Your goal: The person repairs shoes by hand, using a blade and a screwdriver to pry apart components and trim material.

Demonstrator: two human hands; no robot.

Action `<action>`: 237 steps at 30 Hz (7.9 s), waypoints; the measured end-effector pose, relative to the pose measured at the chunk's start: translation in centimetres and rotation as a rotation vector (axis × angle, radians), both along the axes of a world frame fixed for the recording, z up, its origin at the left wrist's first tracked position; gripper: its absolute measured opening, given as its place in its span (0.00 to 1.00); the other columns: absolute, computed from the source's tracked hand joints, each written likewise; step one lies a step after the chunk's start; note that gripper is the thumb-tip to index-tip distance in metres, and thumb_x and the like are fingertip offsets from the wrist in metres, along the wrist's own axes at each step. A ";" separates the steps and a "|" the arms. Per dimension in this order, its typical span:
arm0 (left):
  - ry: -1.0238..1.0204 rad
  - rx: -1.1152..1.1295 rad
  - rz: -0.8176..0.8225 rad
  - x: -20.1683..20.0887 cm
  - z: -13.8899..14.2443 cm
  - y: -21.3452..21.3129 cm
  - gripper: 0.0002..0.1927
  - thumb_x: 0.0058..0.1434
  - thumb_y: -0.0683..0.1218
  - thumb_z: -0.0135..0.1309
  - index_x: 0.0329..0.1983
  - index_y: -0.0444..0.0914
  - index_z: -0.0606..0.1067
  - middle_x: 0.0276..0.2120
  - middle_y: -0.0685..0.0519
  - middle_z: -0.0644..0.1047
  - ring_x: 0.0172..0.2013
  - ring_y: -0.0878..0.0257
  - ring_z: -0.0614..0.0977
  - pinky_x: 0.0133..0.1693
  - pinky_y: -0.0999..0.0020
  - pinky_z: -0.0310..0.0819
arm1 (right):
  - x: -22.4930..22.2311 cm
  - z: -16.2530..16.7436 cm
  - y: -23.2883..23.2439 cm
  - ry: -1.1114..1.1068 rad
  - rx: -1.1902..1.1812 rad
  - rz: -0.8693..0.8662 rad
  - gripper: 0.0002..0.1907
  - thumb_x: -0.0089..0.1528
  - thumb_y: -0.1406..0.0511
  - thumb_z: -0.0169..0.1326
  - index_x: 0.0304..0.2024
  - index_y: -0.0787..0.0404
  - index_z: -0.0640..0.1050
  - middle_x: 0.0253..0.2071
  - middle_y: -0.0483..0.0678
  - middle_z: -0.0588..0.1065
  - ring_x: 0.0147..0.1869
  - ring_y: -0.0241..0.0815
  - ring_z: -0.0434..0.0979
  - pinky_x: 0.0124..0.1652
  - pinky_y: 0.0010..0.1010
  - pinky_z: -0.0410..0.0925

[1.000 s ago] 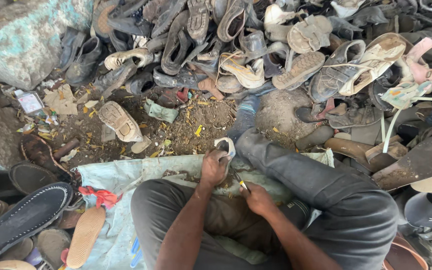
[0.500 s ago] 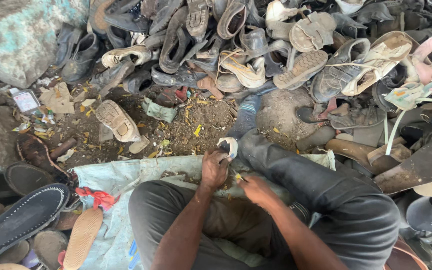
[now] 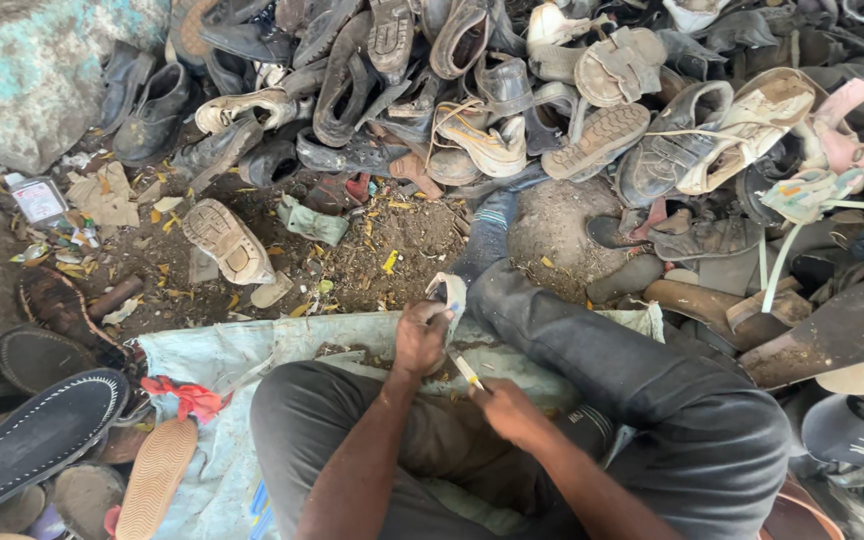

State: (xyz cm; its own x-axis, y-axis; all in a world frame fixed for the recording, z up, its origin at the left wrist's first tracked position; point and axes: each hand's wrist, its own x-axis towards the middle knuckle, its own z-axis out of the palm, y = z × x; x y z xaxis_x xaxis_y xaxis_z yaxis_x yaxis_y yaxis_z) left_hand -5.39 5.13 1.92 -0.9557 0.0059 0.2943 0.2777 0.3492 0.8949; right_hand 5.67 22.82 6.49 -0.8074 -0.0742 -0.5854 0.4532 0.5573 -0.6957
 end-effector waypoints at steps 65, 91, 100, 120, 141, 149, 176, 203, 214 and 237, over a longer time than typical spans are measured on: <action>0.144 -1.022 -0.101 -0.3 5.2 -0.1 0.38 0.51 0.43 0.59 0.70 0.47 0.75 0.65 0.31 0.67 0.66 0.35 0.63 0.66 0.33 0.46 | 2.8 1.9 -0.9 -0.464 -0.532 -0.408 0.15 0.67 0.55 0.51 0.50 0.55 0.78 0.19 0.42 0.65 0.11 0.33 0.55 0.13 0.29 0.49; -0.088 -0.342 -0.184 2.3 -0.2 2.0 0.09 0.59 0.47 0.58 0.31 0.35 0.76 0.35 0.41 0.79 0.39 0.41 0.81 0.42 0.48 0.74 | -1.7 -1.0 4.2 -0.310 -0.321 -0.274 0.12 0.68 0.57 0.51 0.43 0.58 0.75 0.20 0.44 0.67 0.14 0.34 0.57 0.15 0.32 0.50; 0.015 -0.066 -0.204 2.4 -1.1 2.0 0.08 0.59 0.45 0.57 0.37 0.35 0.80 0.37 0.42 0.81 0.40 0.45 0.83 0.45 0.54 0.76 | -0.9 3.9 4.3 -0.185 -0.173 -0.086 0.12 0.68 0.58 0.50 0.48 0.58 0.78 0.19 0.42 0.65 0.15 0.32 0.60 0.15 0.29 0.53; -0.389 -0.050 -0.252 1.1 0.8 -1.9 0.13 0.56 0.49 0.60 0.37 0.36 0.84 0.35 0.45 0.84 0.36 0.55 0.87 0.42 0.61 0.79 | 1.4 5.6 -2.6 0.166 0.093 0.005 0.15 0.67 0.59 0.47 0.42 0.65 0.74 0.24 0.61 0.77 0.21 0.55 0.79 0.26 0.45 0.69; -0.488 0.246 -0.411 1.2 -0.9 -2.2 0.12 0.60 0.46 0.62 0.40 0.31 0.83 0.31 0.54 0.82 0.32 0.70 0.79 0.35 0.70 0.74 | 1.8 0.6 -3.3 0.698 0.239 0.037 0.09 0.69 0.63 0.52 0.42 0.63 0.75 0.27 0.62 0.77 0.29 0.62 0.77 0.26 0.48 0.68; -0.703 0.384 -0.302 1.4 -0.5 -2.5 0.11 0.59 0.43 0.63 0.42 0.30 0.82 0.31 0.54 0.81 0.30 0.69 0.77 0.34 0.71 0.73 | 0.6 3.9 -4.8 -0.003 0.024 -0.186 0.12 0.67 0.62 0.45 0.46 0.64 0.72 0.26 0.67 0.75 0.31 0.71 0.79 0.32 0.56 0.69; -0.786 0.500 -0.311 1.7 0.9 -4.1 0.11 0.56 0.40 0.63 0.41 0.29 0.82 0.29 0.55 0.80 0.30 0.68 0.77 0.34 0.73 0.71 | 0.4 0.2 -6.7 0.240 0.372 0.034 0.17 0.64 0.63 0.46 0.52 0.68 0.72 0.42 0.69 0.78 0.51 0.70 0.78 0.50 0.58 0.70; 0.143 -0.842 -0.257 3.4 3.4 -1.4 0.13 0.61 0.45 0.47 0.45 0.44 0.79 0.44 0.45 0.81 0.46 0.46 0.82 0.63 0.44 0.65 | 2.7 2.3 -3.2 0.351 0.272 0.019 0.16 0.65 0.60 0.50 0.48 0.66 0.74 0.39 0.68 0.78 0.49 0.72 0.76 0.48 0.59 0.67; -0.071 -0.893 -0.225 2.6 1.7 0.1 0.11 0.61 0.47 0.46 0.35 0.41 0.79 0.32 0.42 0.82 0.32 0.43 0.85 0.37 0.49 0.79 | 1.5 -1.8 -3.0 0.339 0.266 0.011 0.15 0.64 0.61 0.50 0.48 0.66 0.75 0.43 0.67 0.78 0.51 0.70 0.76 0.49 0.56 0.68; -0.164 -0.849 -0.158 2.4 0.5 -1.8 0.14 0.57 0.52 0.55 0.38 0.39 0.81 0.34 0.39 0.81 0.36 0.41 0.84 0.41 0.47 0.78 | 3.5 -3.7 -3.4 0.241 0.557 0.172 0.17 0.64 0.65 0.44 0.52 0.70 0.70 0.34 0.69 0.79 0.43 0.68 0.81 0.45 0.59 0.72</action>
State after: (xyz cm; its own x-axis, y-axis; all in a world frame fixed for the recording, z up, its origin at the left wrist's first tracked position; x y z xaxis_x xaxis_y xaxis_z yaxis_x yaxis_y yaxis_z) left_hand -2.99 3.35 2.45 -0.9549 0.2967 -0.0104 0.2702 0.8831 0.3835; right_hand 9.18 19.38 2.80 -0.9250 0.0484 -0.3769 0.1912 0.9164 -0.3516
